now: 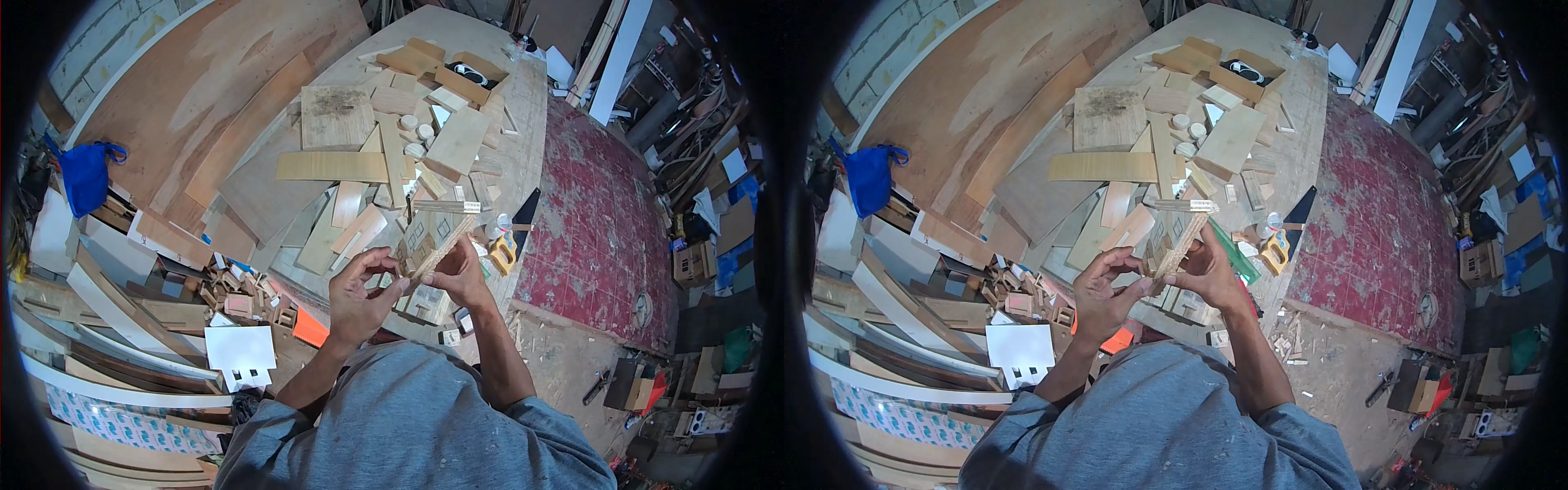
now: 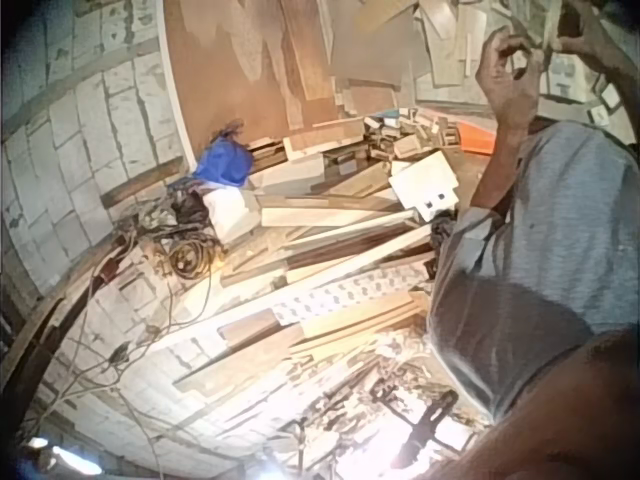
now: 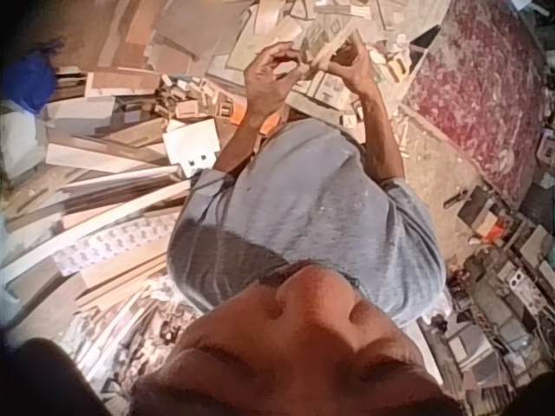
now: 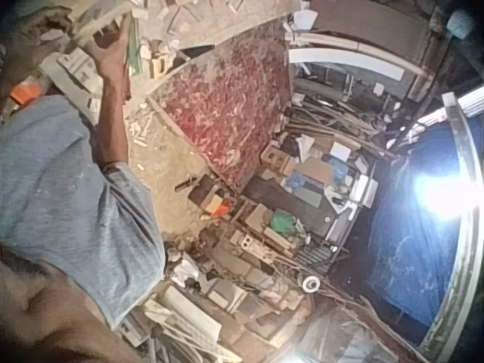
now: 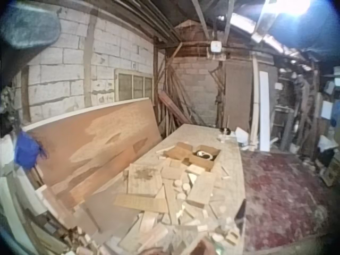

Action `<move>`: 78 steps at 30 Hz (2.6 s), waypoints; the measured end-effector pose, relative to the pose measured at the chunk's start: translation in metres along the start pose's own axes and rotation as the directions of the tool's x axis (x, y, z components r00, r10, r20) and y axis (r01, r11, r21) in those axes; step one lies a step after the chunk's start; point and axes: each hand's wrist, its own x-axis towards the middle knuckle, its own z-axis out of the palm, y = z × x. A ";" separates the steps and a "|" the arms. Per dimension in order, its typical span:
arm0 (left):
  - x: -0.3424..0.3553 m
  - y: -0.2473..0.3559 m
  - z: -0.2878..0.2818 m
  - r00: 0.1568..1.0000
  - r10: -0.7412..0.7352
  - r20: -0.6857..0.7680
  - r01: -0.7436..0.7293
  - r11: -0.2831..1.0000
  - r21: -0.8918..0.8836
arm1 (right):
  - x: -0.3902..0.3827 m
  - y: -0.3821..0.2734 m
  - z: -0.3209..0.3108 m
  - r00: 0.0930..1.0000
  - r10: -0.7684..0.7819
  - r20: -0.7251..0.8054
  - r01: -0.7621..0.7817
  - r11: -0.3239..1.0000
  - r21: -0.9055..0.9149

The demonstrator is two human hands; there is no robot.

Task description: Glue small wooden details onto a model house structure.

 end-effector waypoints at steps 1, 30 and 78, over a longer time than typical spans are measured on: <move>0.000 0.000 0.000 1.000 -0.001 0.000 0.001 1.000 0.000 | 0.000 0.000 0.000 1.000 0.000 -0.001 0.000 1.000 0.000; 0.016 -0.014 -0.022 0.871 -0.446 0.207 0.488 0.834 -0.259 | 0.009 0.022 -0.010 0.996 0.092 -0.016 -0.078 0.913 0.400; 0.035 -0.093 -0.091 0.872 -0.484 0.079 0.490 0.855 -0.171 | -0.001 0.044 0.004 0.929 -0.042 -0.368 0.004 0.995 -0.104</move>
